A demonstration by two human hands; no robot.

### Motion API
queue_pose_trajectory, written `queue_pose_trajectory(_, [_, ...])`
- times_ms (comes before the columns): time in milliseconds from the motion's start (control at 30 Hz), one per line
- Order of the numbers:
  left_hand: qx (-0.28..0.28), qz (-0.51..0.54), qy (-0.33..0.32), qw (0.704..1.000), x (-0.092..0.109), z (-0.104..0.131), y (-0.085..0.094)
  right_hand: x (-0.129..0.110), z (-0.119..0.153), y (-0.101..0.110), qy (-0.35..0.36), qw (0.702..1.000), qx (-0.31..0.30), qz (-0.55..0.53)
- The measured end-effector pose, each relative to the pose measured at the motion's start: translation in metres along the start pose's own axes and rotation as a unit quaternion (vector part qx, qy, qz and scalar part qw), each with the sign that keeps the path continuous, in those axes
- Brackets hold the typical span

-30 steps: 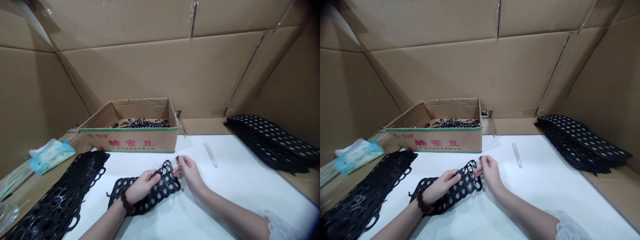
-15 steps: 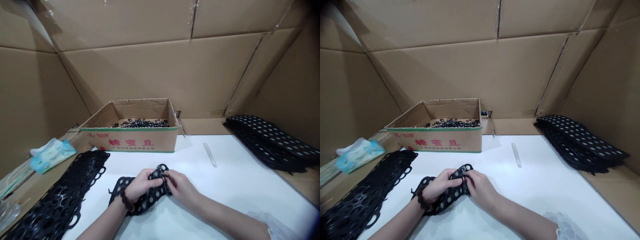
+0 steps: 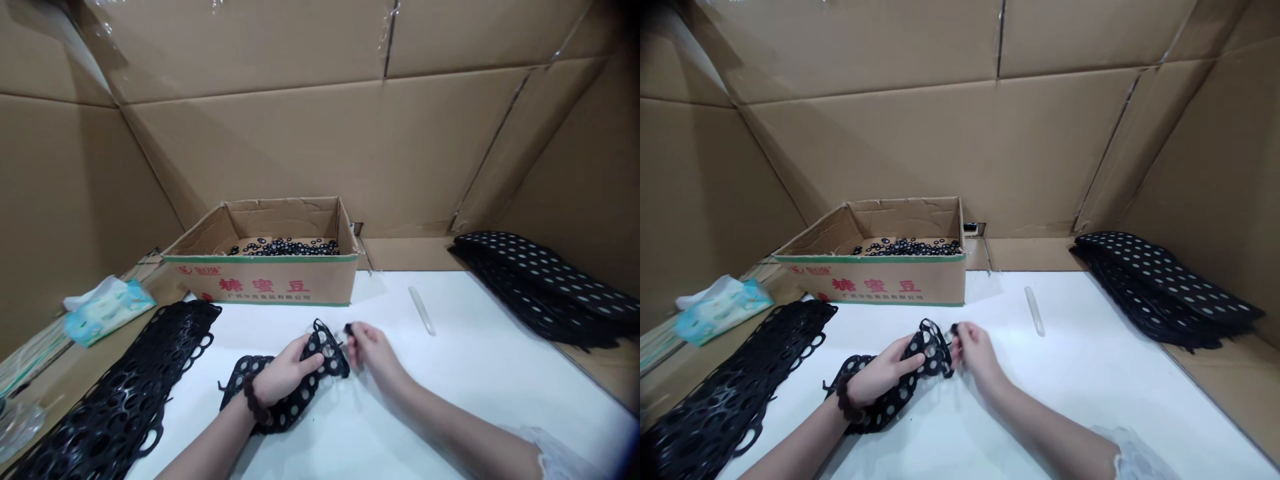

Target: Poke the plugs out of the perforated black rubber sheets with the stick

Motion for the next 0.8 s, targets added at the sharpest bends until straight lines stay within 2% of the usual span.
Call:
queue_pose_trajectory(67, [0.008, 0.016, 0.012, 1.000, -0.001, 0.002, 0.002, -0.019, -0.001, 0.019, 0.058, 0.996, 0.070, -0.010])
queue_pose_trajectory(100, [0.011, 0.026, 0.015, 0.999, -0.001, 0.002, 0.003, -0.028, 0.000, 0.023, 0.087, 0.993, 0.076, 0.008])
queue_pose_trajectory(167, [0.017, 0.046, 0.013, 0.999, 0.000, 0.002, 0.005, -0.042, 0.007, 0.016, 0.140, 0.985, 0.043, 0.087])
queue_pose_trajectory(233, [0.010, 0.053, 0.013, 0.998, -0.001, 0.001, 0.005, -0.049, 0.019, 0.000, 0.198, 0.961, -0.005, 0.195])
queue_pose_trajectory(367, [-0.004, 0.051, 0.026, 0.998, -0.006, 0.000, 0.003, -0.040, 0.040, -0.032, 0.289, 0.879, -0.095, 0.368])
queue_pose_trajectory(433, [-0.001, 0.057, 0.029, 0.998, -0.007, 0.000, 0.003, -0.032, 0.044, -0.040, 0.299, 0.859, -0.126, 0.395])
queue_pose_trajectory(500, [0.001, 0.067, 0.033, 0.997, -0.007, 0.000, 0.003, -0.028, 0.045, -0.043, 0.290, 0.865, -0.150, 0.382])
queue_pose_trajectory(567, [0.002, 0.078, 0.032, 0.996, -0.006, 0.001, 0.002, -0.024, 0.042, -0.044, 0.260, 0.886, -0.165, 0.346])
queue_pose_trajectory(700, [0.002, 0.093, 0.035, 0.995, -0.003, 0.002, -0.001, -0.009, 0.034, -0.044, 0.151, 0.937, -0.180, 0.259])
queue_pose_trajectory(800, [0.004, 0.086, 0.033, 0.996, -0.002, 0.001, -0.002, 0.007, 0.031, -0.047, 0.064, 0.964, -0.199, 0.162])
Point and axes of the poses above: each hand's wrist, its own z-axis away from the middle knuckle, its own y-axis out of the back of the hand, x = y × z, the point moved 8 cm from there along -z, towards the middle knuckle, and after that the axes turned 11 degrees about -z, right-handed, at the moved point
